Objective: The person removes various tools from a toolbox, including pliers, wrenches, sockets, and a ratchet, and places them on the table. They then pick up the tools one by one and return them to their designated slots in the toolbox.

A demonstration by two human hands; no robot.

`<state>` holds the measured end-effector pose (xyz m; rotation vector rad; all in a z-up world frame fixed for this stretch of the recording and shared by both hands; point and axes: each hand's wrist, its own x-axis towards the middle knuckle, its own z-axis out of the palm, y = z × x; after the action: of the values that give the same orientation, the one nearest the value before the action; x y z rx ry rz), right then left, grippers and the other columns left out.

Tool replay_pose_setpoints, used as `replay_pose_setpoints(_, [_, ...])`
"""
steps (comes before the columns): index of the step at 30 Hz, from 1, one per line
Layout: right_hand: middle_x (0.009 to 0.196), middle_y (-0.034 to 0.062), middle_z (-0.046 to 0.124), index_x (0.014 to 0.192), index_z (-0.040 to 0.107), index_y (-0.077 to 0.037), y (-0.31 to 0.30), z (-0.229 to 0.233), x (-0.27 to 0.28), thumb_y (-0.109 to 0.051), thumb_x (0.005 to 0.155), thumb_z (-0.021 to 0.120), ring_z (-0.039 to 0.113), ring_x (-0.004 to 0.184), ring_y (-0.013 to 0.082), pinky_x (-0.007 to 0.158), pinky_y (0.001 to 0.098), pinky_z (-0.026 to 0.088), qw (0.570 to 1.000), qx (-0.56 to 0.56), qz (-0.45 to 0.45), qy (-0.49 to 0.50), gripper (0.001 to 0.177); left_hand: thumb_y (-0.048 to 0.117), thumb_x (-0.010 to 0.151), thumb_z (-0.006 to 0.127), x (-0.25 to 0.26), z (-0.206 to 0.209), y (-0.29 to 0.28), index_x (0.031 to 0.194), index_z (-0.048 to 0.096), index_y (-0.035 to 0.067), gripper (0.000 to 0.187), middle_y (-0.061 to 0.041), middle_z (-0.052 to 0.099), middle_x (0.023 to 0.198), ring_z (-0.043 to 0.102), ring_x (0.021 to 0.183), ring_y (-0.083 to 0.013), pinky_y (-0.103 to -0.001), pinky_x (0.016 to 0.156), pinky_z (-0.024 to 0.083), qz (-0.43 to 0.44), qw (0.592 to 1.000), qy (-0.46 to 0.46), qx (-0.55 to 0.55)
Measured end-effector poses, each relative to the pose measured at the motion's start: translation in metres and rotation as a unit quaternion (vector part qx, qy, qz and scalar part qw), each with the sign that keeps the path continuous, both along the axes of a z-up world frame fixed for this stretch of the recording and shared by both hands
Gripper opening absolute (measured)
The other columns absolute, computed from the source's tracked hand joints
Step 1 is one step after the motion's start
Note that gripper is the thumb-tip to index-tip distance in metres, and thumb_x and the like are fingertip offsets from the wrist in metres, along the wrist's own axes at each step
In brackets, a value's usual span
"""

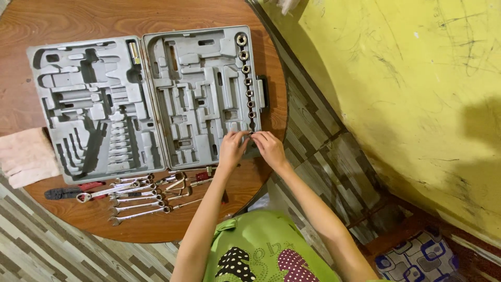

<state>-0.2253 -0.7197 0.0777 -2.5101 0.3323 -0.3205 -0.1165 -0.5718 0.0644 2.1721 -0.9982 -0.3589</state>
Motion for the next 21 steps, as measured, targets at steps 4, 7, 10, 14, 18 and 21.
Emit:
replay_pose_setpoints(4, [0.099,-0.0022,0.071,0.106,0.07,-0.02,0.03,0.008,-0.015,-0.015,0.097,0.069,0.07,0.094,0.0183,0.076,0.0294,0.058,1.0,-0.008,-0.002,-0.01,0.011,0.018,0.09,0.078,-0.011,0.001,0.033,0.109,0.073,0.019,0.02,-0.001,0.077,0.09,0.07,0.092,-0.0201,-0.032,0.082,0.056,-0.007,1.0,0.013,-0.003])
replay_pose_setpoints(7, [0.098,-0.003,0.07,0.104,0.071,-0.02,0.056,0.014,-0.027,-0.016,0.098,0.068,0.071,0.094,0.0171,0.076,0.0272,0.058,0.999,-0.025,-0.004,-0.024,0.008,0.017,0.088,0.079,-0.027,0.003,0.06,0.11,0.074,0.02,0.023,-0.003,0.077,0.091,0.071,0.092,-0.0225,-0.034,0.081,0.057,-0.009,1.0,0.009,-0.005])
replay_pose_setpoints(10, [0.097,0.0013,0.071,0.103,0.072,-0.015,0.08,0.017,-0.037,-0.015,0.096,0.071,0.071,0.095,0.02,0.076,0.0284,0.059,0.999,-0.007,0.008,-0.035,0.007,0.019,0.089,0.078,-0.042,0.011,0.084,0.11,0.075,0.019,0.021,-0.001,0.077,0.091,0.07,0.092,-0.0217,-0.034,0.08,0.055,0.0,1.0,0.009,0.012])
replay_pose_setpoints(14, [0.095,0.002,0.07,0.103,0.071,-0.014,0.109,0.016,-0.051,-0.016,0.097,0.07,0.071,0.093,0.0203,0.073,0.0288,0.059,0.999,-0.02,0.03,-0.035,0.006,0.014,0.091,0.075,-0.062,0.01,0.117,0.113,0.074,0.015,0.022,-0.006,0.078,0.094,0.07,0.095,-0.0265,-0.037,0.082,0.055,0.014,0.999,0.041,0.013])
replay_pose_setpoints(18, [0.095,0.0018,0.069,0.103,0.07,-0.014,0.136,0.0,-0.067,-0.016,0.098,0.068,0.071,0.091,0.0199,0.072,0.0281,0.059,0.997,-0.055,0.043,-0.029,0.006,0.015,0.09,0.076,-0.079,-0.002,0.145,0.112,0.074,0.014,0.021,-0.006,0.079,0.091,0.071,0.095,-0.0248,-0.036,0.085,0.055,0.034,0.997,0.058,0.026])
replay_pose_setpoints(21, [0.098,-0.0008,0.07,0.105,0.069,-0.016,0.153,-0.018,-0.079,-0.02,0.101,0.066,0.073,0.086,0.0171,0.071,0.0261,0.06,0.996,-0.083,0.035,-0.006,0.007,0.017,0.092,0.074,-0.091,-0.017,0.16,0.118,0.074,0.016,0.026,-0.008,0.078,0.088,0.071,0.093,-0.0256,-0.038,0.085,0.057,0.043,0.991,0.1,0.073])
